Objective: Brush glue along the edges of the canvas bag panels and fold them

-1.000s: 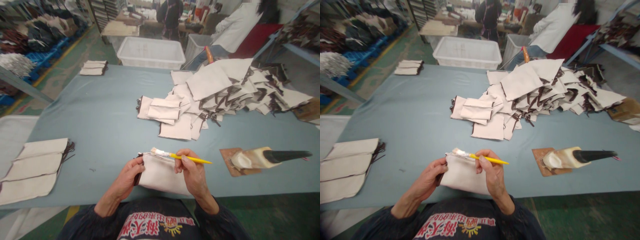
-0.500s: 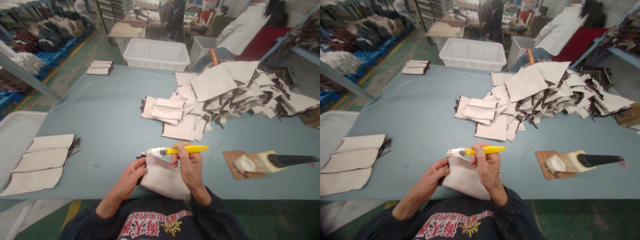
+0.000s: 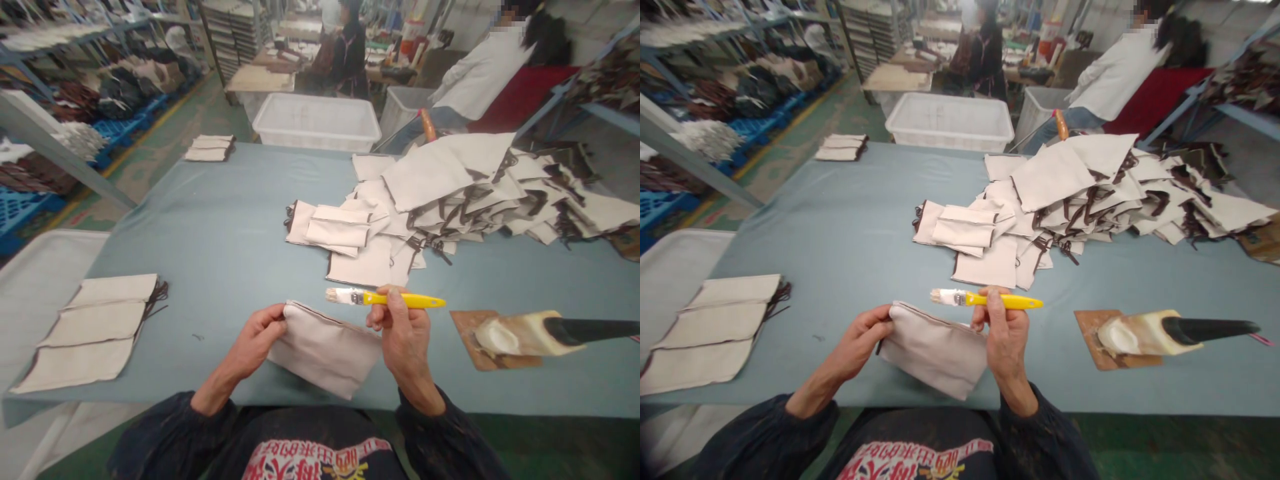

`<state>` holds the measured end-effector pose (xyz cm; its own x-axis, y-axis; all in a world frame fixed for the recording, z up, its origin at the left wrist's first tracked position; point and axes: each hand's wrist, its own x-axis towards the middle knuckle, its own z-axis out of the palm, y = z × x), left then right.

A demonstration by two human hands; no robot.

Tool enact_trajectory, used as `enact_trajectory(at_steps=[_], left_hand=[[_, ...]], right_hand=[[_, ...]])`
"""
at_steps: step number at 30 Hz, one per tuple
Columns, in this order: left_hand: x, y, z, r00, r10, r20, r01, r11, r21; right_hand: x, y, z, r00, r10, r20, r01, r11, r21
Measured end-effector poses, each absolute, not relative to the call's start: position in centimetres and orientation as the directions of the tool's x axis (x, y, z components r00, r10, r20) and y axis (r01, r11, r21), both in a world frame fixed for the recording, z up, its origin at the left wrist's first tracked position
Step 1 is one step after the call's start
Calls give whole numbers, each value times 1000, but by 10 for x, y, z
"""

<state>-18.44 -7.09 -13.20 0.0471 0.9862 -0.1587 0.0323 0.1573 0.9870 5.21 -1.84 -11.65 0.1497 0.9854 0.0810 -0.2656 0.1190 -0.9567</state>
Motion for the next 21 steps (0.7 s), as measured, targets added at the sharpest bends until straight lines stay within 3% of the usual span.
enact_trajectory(at_steps=[5,9,11,13,16,18,21], left_hand=[[-188,-69,-101,50,997,59,280,-70,957],[-201,-92,-115,170,985,37,436,-108,894],[-218,-115,-147,140,989,-49,513,-30,858],[-236,-144,-187,-35,981,-189,552,177,815],[-258,-181,-241,-350,805,-479,320,584,747],[-265,-187,-263,-467,711,-525,223,669,709],[-270,-164,-276,-589,648,-483,212,700,682]], right_hand=[[71,-15,-124,236,972,3,-338,85,-937],[85,-14,-127,263,961,-89,-379,18,-925],[92,-15,-131,267,954,-135,-382,-24,-924],[98,-17,-138,270,945,-182,-385,-67,-921],[106,-20,-150,254,933,-255,-384,-145,-912],[108,-20,-159,218,930,-297,-374,-202,-905],[106,-17,-169,160,930,-332,-351,-261,-899]])
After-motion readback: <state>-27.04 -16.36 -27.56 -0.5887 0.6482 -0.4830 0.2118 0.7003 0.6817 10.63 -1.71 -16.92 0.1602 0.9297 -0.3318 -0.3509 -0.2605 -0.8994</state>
